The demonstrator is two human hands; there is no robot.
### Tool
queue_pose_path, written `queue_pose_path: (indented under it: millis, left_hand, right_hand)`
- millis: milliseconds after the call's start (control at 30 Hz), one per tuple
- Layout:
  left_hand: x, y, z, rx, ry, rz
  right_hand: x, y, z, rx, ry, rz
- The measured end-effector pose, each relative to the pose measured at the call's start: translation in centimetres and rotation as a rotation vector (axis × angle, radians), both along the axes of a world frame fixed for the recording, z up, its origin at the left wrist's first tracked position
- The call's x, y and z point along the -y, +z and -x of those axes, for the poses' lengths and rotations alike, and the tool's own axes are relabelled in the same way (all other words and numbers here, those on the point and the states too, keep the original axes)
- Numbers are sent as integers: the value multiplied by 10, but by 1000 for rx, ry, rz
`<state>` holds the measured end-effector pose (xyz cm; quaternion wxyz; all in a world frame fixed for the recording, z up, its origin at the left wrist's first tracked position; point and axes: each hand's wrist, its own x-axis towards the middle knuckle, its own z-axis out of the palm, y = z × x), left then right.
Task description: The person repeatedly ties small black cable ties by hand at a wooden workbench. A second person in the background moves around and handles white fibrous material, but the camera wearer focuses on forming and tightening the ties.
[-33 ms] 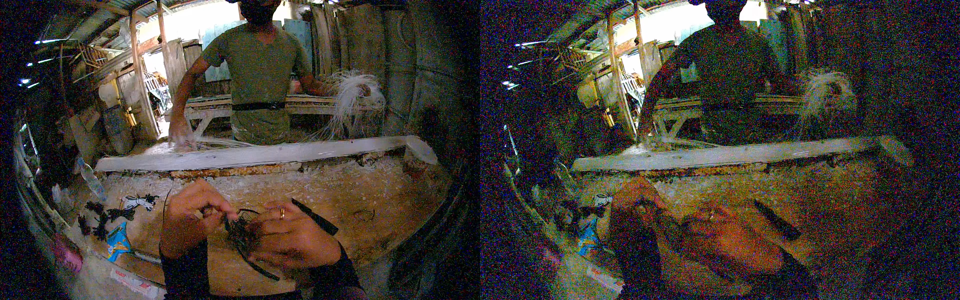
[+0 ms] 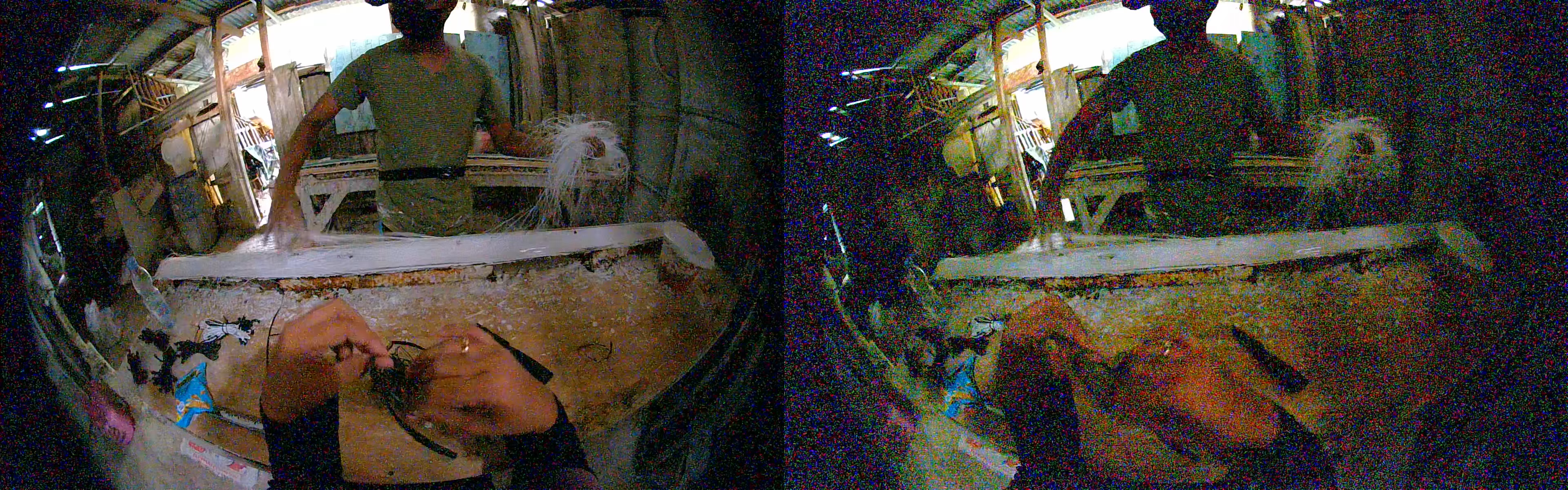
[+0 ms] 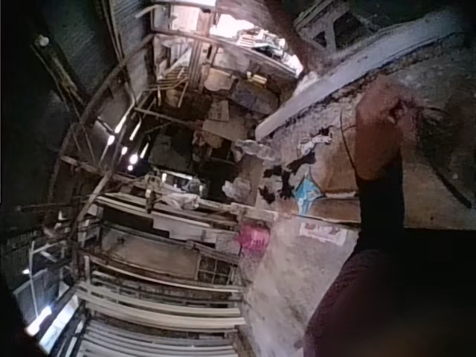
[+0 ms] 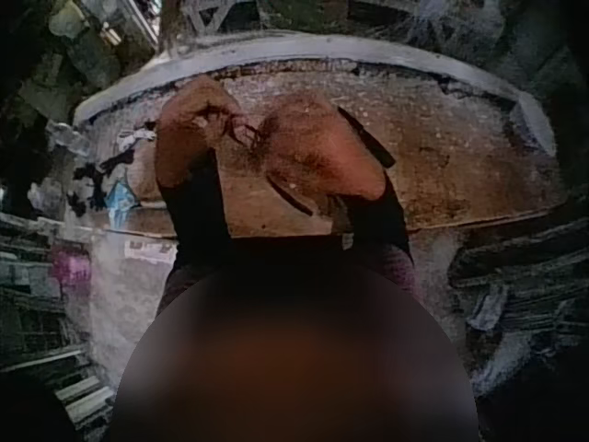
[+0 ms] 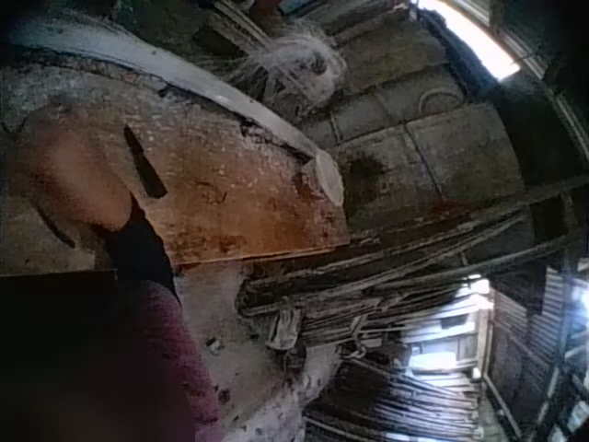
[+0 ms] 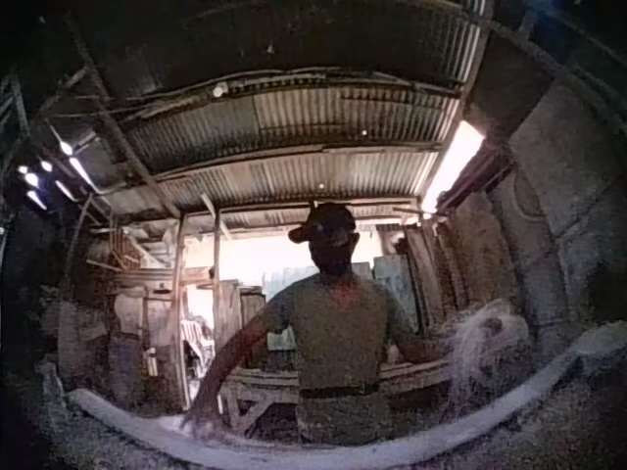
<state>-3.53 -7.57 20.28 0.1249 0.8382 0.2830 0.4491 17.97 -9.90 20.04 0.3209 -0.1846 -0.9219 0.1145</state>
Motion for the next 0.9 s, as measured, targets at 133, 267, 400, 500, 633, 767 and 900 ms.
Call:
queue_pose_path:
  millis: [133, 267, 400, 500, 633, 767, 900]
  left_hand:
    - [6, -1, -2, -159, -205, 103]
    - [3, -3, -10, -395, -359, 14]
    - [12, -7, -20, -505, -461, 81]
    - [11, -8, -31, -372, -550, 63]
    - [11, -4, -27, -343, -474, 58]
    - [15, -2, -14, -328, -252, 200]
    - [8, 0, -2, 112, 137, 75]
  right_hand:
    - [1, -3, -1, -180, -210, -64]
    - [-6, -6, 2, -441, -296, -71]
    - [-5, -6, 5, -602, -415, -127]
    - [-1, -6, 12, -612, -563, -247]
    - [-6, -2, 11, -523, -523, -209]
    - [-7, 0, 5, -430, -549, -189]
    - [-6, 4, -5, -381, -440, -138]
